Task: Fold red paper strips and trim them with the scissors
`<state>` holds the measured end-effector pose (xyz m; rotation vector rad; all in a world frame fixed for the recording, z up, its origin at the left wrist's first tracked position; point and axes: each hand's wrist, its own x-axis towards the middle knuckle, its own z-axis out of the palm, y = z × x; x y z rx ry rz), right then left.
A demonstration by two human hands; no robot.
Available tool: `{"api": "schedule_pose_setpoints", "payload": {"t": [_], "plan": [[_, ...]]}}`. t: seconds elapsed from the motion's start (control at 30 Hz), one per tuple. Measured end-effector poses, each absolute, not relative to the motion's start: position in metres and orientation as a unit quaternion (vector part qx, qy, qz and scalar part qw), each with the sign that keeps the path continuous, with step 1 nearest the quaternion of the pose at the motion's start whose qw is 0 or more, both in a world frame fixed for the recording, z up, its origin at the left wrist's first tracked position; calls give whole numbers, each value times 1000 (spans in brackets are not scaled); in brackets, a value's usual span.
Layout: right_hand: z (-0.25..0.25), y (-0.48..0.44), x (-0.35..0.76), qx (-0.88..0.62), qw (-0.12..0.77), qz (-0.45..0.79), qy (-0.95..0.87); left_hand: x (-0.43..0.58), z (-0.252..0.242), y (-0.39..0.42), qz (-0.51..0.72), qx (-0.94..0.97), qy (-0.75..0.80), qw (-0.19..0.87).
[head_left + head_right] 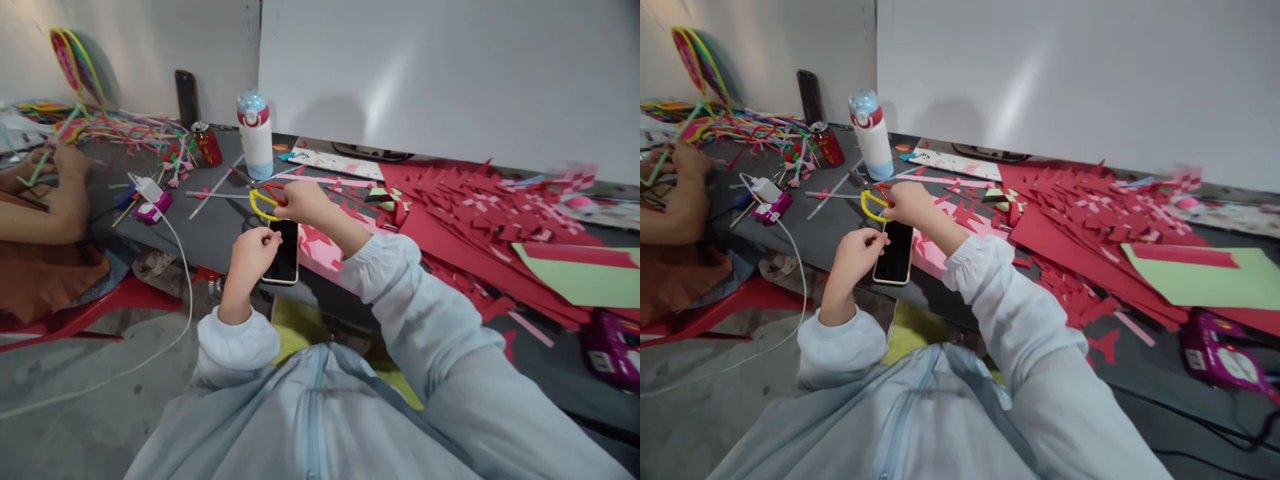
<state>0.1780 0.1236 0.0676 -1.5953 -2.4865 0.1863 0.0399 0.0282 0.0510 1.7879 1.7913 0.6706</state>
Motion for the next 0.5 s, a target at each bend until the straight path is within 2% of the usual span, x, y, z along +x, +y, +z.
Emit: {"api": "schedule_pose_setpoints", "payload": {"t": [0.1,0.27,0.5], "plan": [[72,102,220,-587,117,103,-794,59,47,30,286,649,652,268],[66,63,279,-649,168,123,-732,108,35,33,388,636,555,371],[47,27,342,-697,198,161,-670,180,39,25,376,664,563,317]]}}
